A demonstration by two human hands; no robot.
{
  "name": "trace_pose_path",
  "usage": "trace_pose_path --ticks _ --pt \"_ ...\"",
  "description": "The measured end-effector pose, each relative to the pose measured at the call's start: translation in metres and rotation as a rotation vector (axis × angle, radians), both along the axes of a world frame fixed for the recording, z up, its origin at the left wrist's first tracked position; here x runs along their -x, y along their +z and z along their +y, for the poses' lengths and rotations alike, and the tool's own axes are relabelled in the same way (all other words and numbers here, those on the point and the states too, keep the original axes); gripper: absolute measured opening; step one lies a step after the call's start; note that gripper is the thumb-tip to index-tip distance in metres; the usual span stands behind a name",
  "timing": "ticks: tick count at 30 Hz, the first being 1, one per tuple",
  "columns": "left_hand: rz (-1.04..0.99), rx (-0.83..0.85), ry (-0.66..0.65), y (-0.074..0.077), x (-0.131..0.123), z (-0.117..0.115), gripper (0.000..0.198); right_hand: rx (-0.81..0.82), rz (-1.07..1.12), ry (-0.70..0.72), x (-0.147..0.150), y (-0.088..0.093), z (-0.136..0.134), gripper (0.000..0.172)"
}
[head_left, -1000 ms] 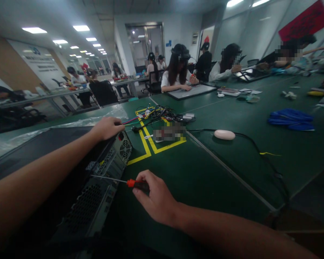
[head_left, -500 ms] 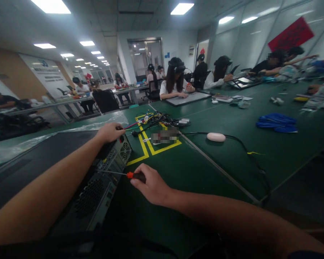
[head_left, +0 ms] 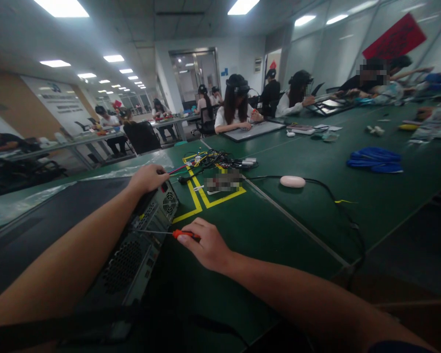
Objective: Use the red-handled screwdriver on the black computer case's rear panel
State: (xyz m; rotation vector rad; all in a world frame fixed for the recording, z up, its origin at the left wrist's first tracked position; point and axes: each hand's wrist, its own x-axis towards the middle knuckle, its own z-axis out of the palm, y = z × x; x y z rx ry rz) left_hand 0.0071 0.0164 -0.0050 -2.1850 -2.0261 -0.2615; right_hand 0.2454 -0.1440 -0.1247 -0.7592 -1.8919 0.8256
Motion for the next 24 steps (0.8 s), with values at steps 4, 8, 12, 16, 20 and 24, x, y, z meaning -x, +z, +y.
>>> trace_pose_path --ticks 4,8,12,16,20,24 --pt "-0.015 -0.006 0.008 0.001 -0.002 -0.003 0.048 0.017 0.002 -0.004 0.003 0.001 -0.004 0.017" --pt "-0.039 0.004 0.018 0.000 -0.002 -0.004 0.053 0.044 0.016 -0.025 0.006 0.000 -0.008 0.020" --pt "-0.036 0.010 0.001 -0.002 0.003 -0.002 0.053 0.054 0.031 -0.031 0.007 -0.002 -0.009 0.026" --pt "-0.018 0.004 -0.005 -0.004 0.007 0.001 0.052 0.044 0.031 -0.028 0.006 -0.002 -0.009 0.024" --pt "-0.003 -0.002 -0.018 -0.003 0.007 0.000 0.053 0.031 0.019 -0.018 0.005 -0.002 -0.011 0.023" --pt "-0.013 0.006 -0.023 -0.002 0.004 -0.002 0.052 0.035 0.019 -0.012 0.005 -0.004 -0.011 0.022"
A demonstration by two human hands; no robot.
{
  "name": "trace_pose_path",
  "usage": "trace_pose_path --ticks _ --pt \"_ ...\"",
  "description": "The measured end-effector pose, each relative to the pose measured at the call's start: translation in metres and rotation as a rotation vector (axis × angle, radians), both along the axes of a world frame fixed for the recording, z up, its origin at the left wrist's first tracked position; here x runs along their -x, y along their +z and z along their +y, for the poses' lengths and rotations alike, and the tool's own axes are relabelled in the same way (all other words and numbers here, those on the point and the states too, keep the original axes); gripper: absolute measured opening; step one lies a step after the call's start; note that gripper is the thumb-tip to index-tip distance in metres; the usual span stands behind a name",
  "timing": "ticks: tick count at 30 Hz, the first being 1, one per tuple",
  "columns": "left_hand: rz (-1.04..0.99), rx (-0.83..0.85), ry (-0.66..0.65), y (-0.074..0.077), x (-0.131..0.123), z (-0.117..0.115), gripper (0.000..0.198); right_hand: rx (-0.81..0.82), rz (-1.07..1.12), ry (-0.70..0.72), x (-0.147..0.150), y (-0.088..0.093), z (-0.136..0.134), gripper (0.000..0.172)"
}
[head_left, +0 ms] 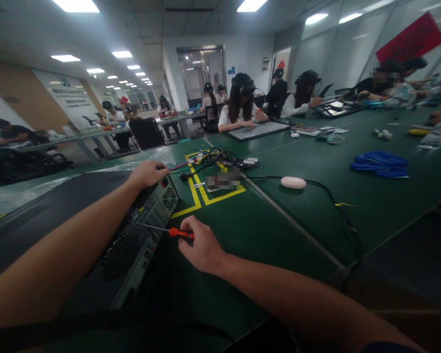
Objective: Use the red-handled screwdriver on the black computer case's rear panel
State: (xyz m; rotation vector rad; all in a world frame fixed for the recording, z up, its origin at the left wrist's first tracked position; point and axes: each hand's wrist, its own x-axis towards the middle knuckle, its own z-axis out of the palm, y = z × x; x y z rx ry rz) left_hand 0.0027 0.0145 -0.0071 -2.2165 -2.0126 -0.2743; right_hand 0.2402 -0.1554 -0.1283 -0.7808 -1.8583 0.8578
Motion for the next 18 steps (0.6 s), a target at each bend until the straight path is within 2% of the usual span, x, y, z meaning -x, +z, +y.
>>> trace_pose_path --ticks 7,12,18 --pt "-0.030 -0.003 0.018 -0.0014 -0.0005 0.0004 0.051 0.034 0.013 0.015 0.0017 -0.0024 0.0006 0.022" --pt "-0.053 -0.005 -0.006 -0.0015 -0.0020 -0.0006 0.052 0.063 0.009 0.006 0.0025 -0.0020 -0.0005 0.019" --pt "-0.068 0.003 0.022 -0.0004 -0.0059 -0.0036 0.049 0.108 0.015 -0.003 0.0015 0.0012 -0.0081 0.012"
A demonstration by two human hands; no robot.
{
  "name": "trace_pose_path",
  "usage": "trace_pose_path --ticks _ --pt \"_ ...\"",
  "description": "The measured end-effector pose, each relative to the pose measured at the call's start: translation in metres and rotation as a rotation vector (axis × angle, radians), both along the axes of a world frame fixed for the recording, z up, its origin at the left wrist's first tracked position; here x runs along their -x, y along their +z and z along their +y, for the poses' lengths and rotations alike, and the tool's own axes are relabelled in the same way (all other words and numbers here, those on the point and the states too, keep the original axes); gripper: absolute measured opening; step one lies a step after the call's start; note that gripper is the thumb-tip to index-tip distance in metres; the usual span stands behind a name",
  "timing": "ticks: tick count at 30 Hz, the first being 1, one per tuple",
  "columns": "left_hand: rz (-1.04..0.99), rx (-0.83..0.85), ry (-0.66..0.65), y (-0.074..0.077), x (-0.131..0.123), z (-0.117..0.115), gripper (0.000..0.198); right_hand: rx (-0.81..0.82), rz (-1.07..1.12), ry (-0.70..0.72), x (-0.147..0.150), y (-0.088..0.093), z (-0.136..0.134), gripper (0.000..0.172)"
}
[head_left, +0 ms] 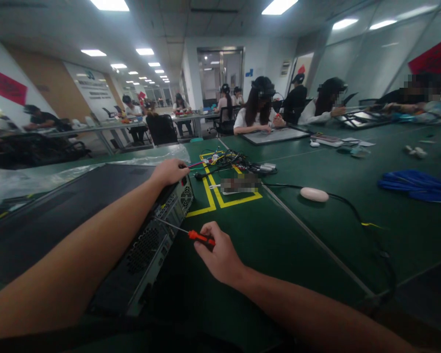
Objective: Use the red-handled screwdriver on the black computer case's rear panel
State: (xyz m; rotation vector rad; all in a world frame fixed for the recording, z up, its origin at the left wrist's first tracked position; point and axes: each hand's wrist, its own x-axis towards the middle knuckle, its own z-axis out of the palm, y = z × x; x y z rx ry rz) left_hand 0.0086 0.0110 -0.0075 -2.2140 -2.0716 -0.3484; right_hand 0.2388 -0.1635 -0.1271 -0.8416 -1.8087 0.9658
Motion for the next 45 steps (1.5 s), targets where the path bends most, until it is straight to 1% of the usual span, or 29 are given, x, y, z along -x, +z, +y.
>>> trace_pose_path --ticks 5,12,17,22,26,31,35,38,40,42,43,45 --pt "-0.015 -0.004 0.007 0.000 -0.001 -0.002 0.047 0.092 -0.006 0.035 -0.003 0.004 -0.008 0.008" --pt "-0.048 -0.002 -0.012 0.002 -0.003 -0.001 0.045 0.075 0.016 0.046 -0.003 0.005 -0.011 0.008" --pt "-0.050 -0.005 -0.002 0.003 -0.003 -0.001 0.044 0.109 -0.005 0.033 -0.003 0.002 -0.009 0.008" --pt "-0.051 -0.011 -0.013 0.003 -0.003 -0.001 0.044 0.155 -0.028 0.051 -0.002 -0.001 -0.007 0.013" --pt "-0.044 -0.008 -0.005 0.003 -0.003 -0.002 0.044 0.126 -0.030 0.013 -0.002 -0.001 -0.008 0.013" --pt "-0.024 -0.012 -0.005 0.004 -0.003 -0.001 0.045 0.070 0.029 -0.024 -0.004 0.004 -0.005 0.013" --pt "-0.023 0.010 -0.009 0.004 -0.003 0.000 0.044 0.064 0.063 -0.052 -0.003 0.008 0.001 0.019" --pt "-0.024 -0.004 0.002 0.001 -0.002 0.001 0.045 0.093 0.027 0.014 -0.002 0.010 0.002 0.027" --pt "-0.011 -0.007 0.001 0.000 -0.001 0.001 0.047 0.174 0.021 0.037 -0.002 0.010 -0.001 0.019" --pt "0.023 0.008 -0.010 0.002 -0.001 0.003 0.048 0.256 0.023 0.008 -0.002 0.011 -0.003 0.040" --pt "0.052 0.024 -0.023 0.004 -0.001 0.004 0.049 0.275 0.035 0.010 -0.002 0.012 -0.004 0.039" --pt "0.131 0.090 -0.070 0.010 0.000 0.008 0.053 0.294 0.041 0.044 -0.002 0.013 -0.005 0.022"
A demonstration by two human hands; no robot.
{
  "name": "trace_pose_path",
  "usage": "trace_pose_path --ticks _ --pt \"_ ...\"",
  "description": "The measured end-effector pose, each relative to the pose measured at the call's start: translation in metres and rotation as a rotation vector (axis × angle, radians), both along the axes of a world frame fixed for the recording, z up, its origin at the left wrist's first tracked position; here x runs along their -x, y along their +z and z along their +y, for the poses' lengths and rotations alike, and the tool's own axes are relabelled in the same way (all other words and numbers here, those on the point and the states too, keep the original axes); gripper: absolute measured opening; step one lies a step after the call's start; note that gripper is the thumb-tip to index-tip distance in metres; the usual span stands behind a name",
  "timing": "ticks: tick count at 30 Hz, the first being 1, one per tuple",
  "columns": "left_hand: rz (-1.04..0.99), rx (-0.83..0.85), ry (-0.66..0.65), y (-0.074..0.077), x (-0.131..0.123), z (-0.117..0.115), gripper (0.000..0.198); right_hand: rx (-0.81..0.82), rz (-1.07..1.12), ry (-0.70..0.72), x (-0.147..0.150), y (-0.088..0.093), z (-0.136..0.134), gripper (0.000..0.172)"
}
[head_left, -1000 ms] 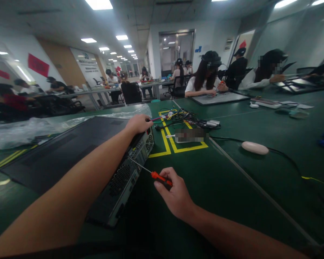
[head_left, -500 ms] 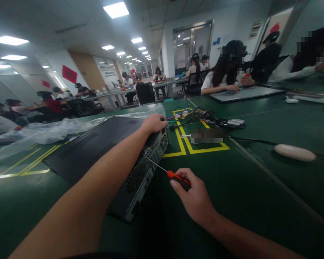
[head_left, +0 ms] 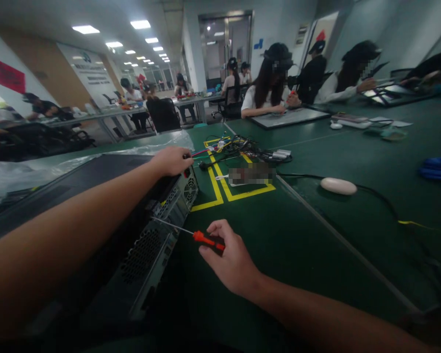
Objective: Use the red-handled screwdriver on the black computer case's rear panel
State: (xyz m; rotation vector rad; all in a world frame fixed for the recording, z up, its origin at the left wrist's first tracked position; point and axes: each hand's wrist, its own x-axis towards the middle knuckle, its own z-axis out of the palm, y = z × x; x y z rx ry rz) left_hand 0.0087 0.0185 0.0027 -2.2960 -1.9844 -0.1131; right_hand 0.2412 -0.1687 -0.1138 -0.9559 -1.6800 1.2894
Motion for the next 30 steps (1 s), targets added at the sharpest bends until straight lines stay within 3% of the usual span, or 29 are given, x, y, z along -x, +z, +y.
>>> trace_pose_path --ticks 4,9,13,16,17,25,30 --pt "0.078 0.129 -0.107 0.008 0.001 0.009 0.054 0.021 0.008 0.024 -0.003 0.003 0.002 0.010" --pt "-0.090 0.119 -0.123 0.002 0.001 0.014 0.048 -0.104 -0.050 -0.019 -0.006 0.001 0.007 0.009" --pt "-0.128 0.109 -0.094 -0.002 0.002 0.016 0.043 -0.083 -0.047 0.045 -0.006 -0.003 0.005 0.014" --pt "-0.127 0.114 -0.066 -0.001 0.001 0.016 0.040 -0.047 -0.021 0.087 -0.007 -0.005 -0.001 0.038" --pt "-0.128 0.103 -0.058 -0.001 0.000 0.016 0.040 -0.047 -0.017 0.077 -0.007 -0.006 -0.002 0.038" --pt "-0.096 0.062 -0.054 -0.001 -0.003 0.010 0.041 -0.156 -0.006 0.070 -0.006 -0.012 0.006 0.018" --pt "-0.038 0.088 -0.066 -0.001 0.000 0.014 0.042 -0.204 -0.029 0.032 -0.006 -0.009 0.010 0.017"
